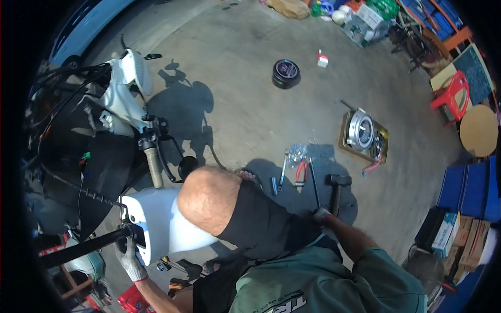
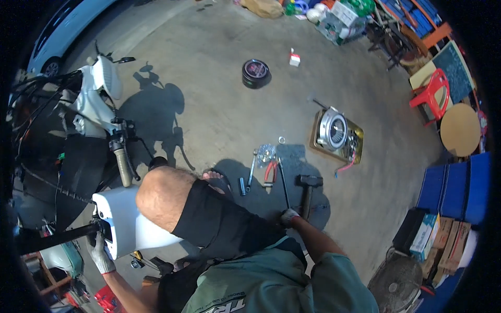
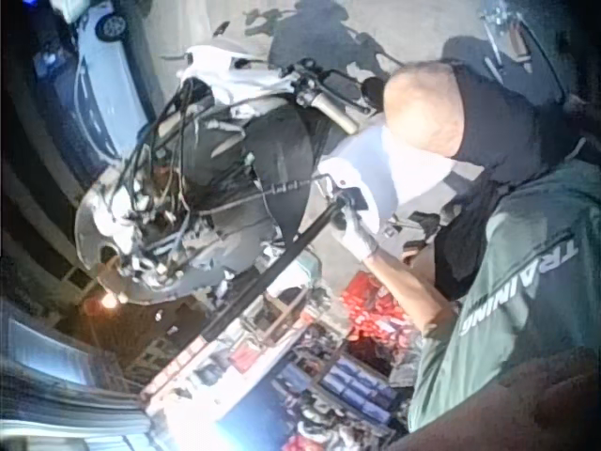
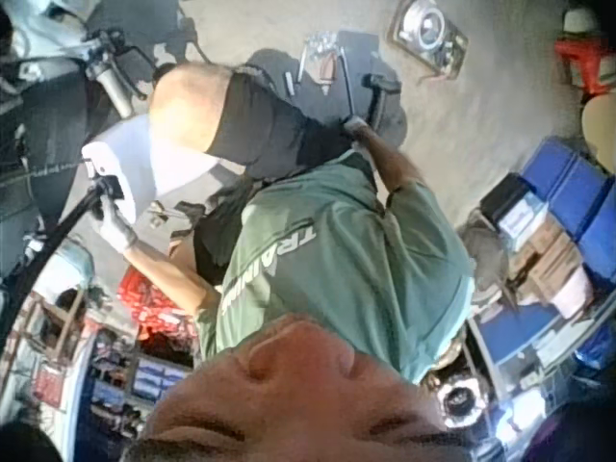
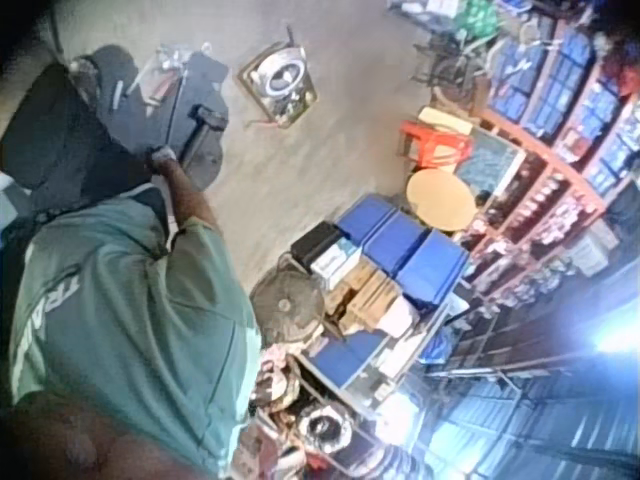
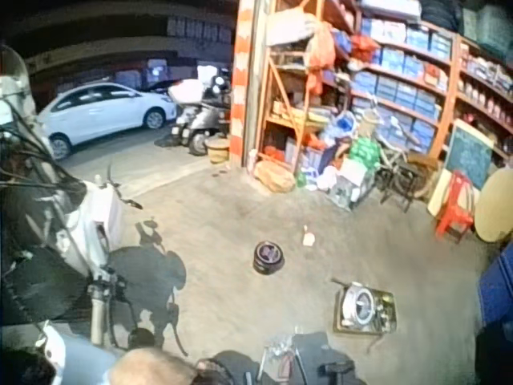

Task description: The person inserts a fork tube into a scooter fender assembly and uses a screwdriver to adjust and align the components within the mounting hole.

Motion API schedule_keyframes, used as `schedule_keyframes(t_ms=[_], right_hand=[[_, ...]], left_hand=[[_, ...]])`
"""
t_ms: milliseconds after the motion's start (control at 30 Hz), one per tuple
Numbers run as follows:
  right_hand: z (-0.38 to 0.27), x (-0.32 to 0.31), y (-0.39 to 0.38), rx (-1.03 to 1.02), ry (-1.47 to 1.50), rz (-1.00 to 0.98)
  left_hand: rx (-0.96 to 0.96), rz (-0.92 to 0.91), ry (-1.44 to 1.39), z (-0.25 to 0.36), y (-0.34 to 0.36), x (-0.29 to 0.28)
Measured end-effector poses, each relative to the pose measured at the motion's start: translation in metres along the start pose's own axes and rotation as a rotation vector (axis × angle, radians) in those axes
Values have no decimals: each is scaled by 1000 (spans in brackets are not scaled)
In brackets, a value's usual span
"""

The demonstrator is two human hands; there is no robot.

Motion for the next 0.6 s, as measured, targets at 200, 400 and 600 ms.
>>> schedule_keyframes(t_ms=[200, 400, 600], right_hand=[[16, 27, 24, -78, -632, 130], [10, -2, 29, -97, -772, 155], [-25, -94, 1, -363, 991, 401]], left_hand=[[-13, -25, 40, 5, 5, 9], [3, -49, 74, 20, 5, -5], [-226, 139, 302, 18, -6, 19]])
Point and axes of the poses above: each hand's wrist, its own y-axis towards the middle knuckle, its own x-axis out of the palm, z = x × y, the point moved 4 cm from there along y, towards the middle knuckle, and after that the axes turned 6 degrees about -z, right-handed, at the moved point
